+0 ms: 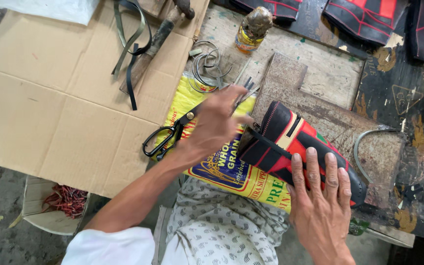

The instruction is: The person trims a leather strap with scissors, then folds and presses the red and black leather upper over the sole of a shoe, working the edges by hand. They reach inside the shoe to shape it and hammer the sole to set it, with finished shoe uppers stacked on the work table.

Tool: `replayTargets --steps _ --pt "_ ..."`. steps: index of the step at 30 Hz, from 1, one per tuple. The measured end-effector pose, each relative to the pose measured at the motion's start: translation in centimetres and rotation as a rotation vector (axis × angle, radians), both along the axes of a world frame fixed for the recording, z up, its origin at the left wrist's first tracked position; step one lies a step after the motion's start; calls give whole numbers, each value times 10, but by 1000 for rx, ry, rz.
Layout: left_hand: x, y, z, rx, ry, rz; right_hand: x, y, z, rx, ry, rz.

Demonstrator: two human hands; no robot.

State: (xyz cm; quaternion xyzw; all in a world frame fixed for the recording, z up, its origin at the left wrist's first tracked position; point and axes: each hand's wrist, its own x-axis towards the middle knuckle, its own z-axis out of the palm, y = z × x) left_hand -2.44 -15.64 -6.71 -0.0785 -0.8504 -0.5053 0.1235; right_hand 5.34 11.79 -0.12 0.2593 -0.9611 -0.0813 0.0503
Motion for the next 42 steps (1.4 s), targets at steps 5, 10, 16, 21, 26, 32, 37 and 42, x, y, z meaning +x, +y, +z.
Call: replayTargets --steps 5,10,16,21,26,32,37,42 --pt "89 -73 21 -577 -204 265 1 3 4 -36 13 18" --pt "129 -76 -2 -644 -361 199 -1 1 4 -74 31 28" --pt "91 -88 -4 -902 -557 16 0 1 7 -62 46 45" --pt "81 -124 4 -169 -915 -176 0 2 7 -64 55 47" --pt "111 -125 5 474 -1073 -230 -1 3 5 -57 58 46" --pt "150 -111 24 963 -1030 -309 -1 2 5 -64 80 58" --pt "170 -74 20 778 -932 -125 -2 2 6 -57 77 54" --pt "200 -18 5 320 -590 45 -7 1 8 -93 68 53"
